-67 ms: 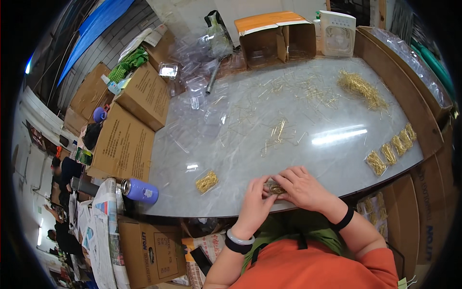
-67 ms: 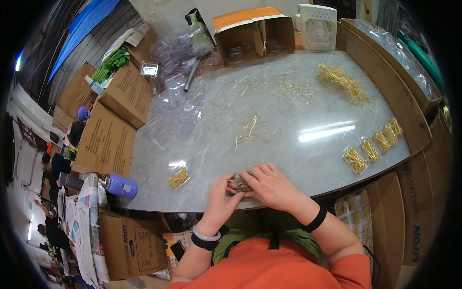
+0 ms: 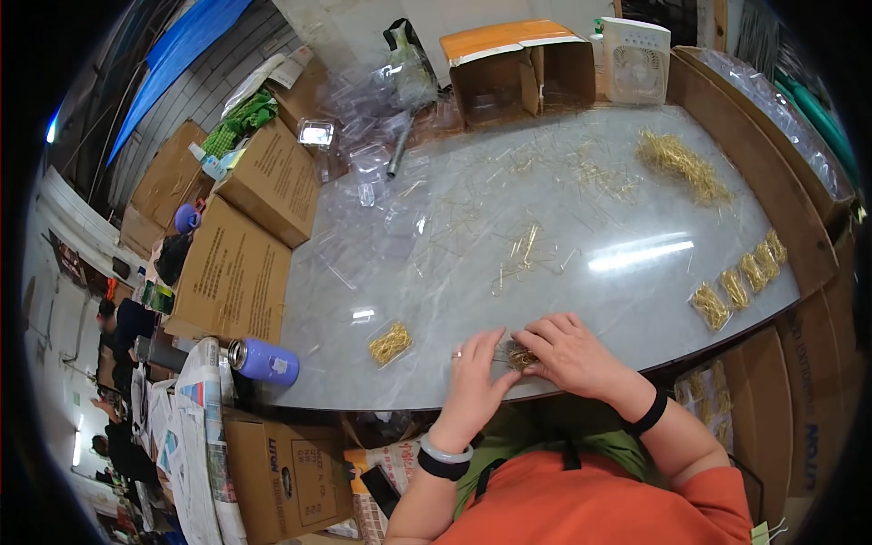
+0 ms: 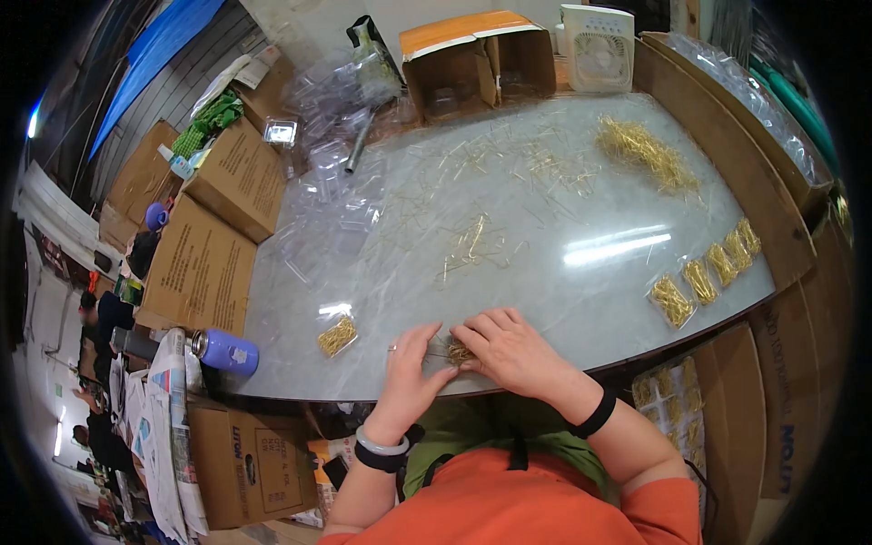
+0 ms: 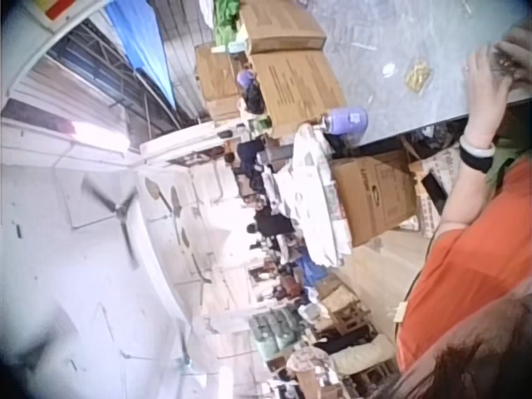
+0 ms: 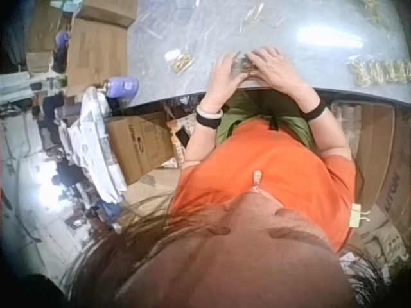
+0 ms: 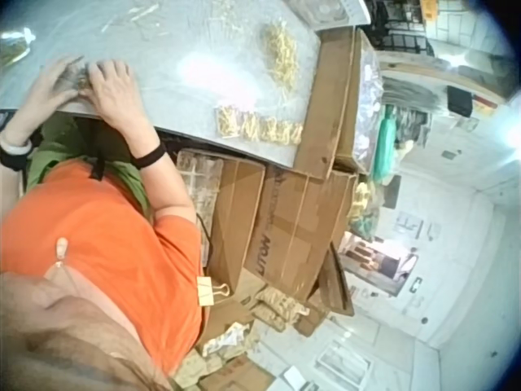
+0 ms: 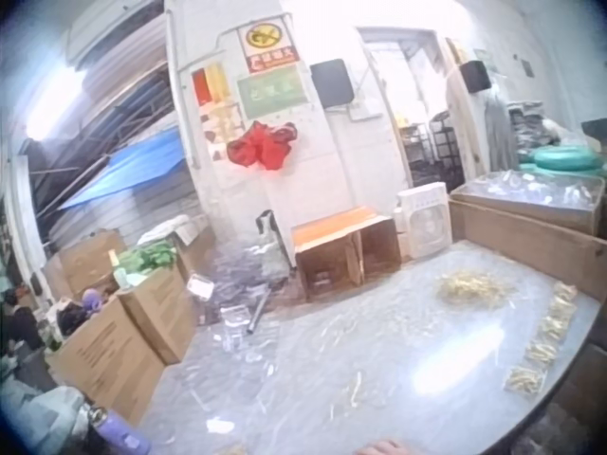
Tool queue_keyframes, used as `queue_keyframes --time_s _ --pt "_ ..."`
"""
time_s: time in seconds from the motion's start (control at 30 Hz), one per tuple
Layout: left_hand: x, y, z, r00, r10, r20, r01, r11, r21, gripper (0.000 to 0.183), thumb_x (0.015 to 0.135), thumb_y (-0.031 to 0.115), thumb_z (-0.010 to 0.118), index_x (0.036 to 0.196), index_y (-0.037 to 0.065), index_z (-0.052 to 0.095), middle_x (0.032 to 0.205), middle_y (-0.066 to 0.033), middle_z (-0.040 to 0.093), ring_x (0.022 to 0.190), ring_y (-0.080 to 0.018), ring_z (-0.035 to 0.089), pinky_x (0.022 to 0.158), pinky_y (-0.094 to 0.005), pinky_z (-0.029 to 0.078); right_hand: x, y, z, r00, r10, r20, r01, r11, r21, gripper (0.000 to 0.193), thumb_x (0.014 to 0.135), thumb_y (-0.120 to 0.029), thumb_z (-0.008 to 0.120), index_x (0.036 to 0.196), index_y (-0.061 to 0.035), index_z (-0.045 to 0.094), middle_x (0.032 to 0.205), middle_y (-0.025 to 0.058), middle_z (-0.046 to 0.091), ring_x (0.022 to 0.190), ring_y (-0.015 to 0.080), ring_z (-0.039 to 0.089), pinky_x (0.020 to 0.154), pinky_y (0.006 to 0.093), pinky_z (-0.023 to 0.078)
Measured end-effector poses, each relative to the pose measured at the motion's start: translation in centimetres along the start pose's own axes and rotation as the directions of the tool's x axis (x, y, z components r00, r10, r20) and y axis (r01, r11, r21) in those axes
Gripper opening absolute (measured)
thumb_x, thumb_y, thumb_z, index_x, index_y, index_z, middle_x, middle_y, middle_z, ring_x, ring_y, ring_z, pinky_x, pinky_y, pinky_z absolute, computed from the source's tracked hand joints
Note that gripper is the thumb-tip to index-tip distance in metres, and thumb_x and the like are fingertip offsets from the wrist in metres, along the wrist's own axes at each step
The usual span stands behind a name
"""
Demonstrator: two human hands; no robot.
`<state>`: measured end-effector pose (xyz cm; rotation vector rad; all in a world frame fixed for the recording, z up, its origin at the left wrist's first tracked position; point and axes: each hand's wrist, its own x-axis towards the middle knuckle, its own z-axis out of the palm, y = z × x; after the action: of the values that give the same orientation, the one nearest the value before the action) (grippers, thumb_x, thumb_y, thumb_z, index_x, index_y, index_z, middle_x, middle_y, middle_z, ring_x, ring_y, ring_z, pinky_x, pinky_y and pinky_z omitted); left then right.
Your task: Manually counting and placing small gold-colored metal wires into small plastic bags at a fabrication workbench.
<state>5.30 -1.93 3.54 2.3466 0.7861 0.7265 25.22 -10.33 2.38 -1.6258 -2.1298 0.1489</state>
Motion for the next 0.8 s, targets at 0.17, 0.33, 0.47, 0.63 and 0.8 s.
queue_keyframes --time_s 0.17,0.33,0.47,0.63,0.8 --pt "1.2 -0.3 -1.3 0.979 0.153 0.137 -0.177 0.965 0.192 0.054 0.078 0.014 0.083 0.127 0.002 0.063 0.115 -0.0163 0.06 0.111 -0.0368 0.055 0.097 -0.0449 0.047 0.1 0.6 -1.7 0.991 -0.086 -0.101 0.092 0.994 0.053 0.061 0.089 -0.037 0.073 0.136 -0.0042 0.054 0.13 0.0136 0.057 0.128 0.0337 0.05 0.113 0.0459 0.038" --pt "0.0 0.7 0.7 0.996 -0.078 0.031 0.071 0.981 0.179 0.046 0.079 0.011 0.082 0.12 0.001 0.063 0.111 -0.0169 0.06 0.104 -0.0356 0.059 0.09 -0.0437 0.05 -0.1 1.0 -1.2 0.996 -0.072 -0.045 0.077 0.989 0.127 0.058 0.086 -0.029 0.076 0.134 -0.003 0.055 0.131 0.0135 0.058 0.129 0.0339 0.051 0.11 0.0458 0.043" --pt "-0.5 1.3 2.0 0.983 -0.183 -0.001 0.183 0.983 -0.028 0.048 0.08 0.006 0.08 0.124 0.0 0.061 0.109 -0.0167 0.061 0.098 -0.0312 0.062 0.084 -0.0403 0.053 -0.1 0.5 -0.5 0.995 -0.04 -0.086 0.047 0.996 0.078 0.056 0.085 -0.025 0.076 0.131 -0.0025 0.056 0.13 0.0125 0.059 0.127 0.033 0.053 0.106 0.0439 0.046" --pt "-0.5 1.4 0.3 0.981 -0.18 0.079 0.193 0.957 -0.216 0.054 0.08 0.004 0.08 0.129 0.001 0.06 0.11 -0.0155 0.064 0.098 -0.0285 0.062 0.084 -0.0381 0.053 -0.6 0.4 -0.7 0.997 0.004 -0.082 0.0 0.999 0.048 0.055 0.084 -0.027 0.077 0.131 -0.0051 0.058 0.126 0.0117 0.059 0.122 0.0308 0.054 0.103 0.042 0.045" --pt "-0.5 0.7 0.2 0.997 0.079 -0.006 -0.078 0.99 0.117 0.047 0.08 0.004 0.078 0.125 0.002 0.063 0.104 -0.0152 0.066 0.097 -0.0318 0.062 0.082 -0.0406 0.051 -0.8 0.8 -1.7 0.994 0.033 -0.101 -0.02 0.991 0.13 0.055 0.082 -0.03 0.079 0.129 -0.0087 0.06 0.124 0.0108 0.06 0.119 0.0312 0.054 0.102 0.0437 0.042"
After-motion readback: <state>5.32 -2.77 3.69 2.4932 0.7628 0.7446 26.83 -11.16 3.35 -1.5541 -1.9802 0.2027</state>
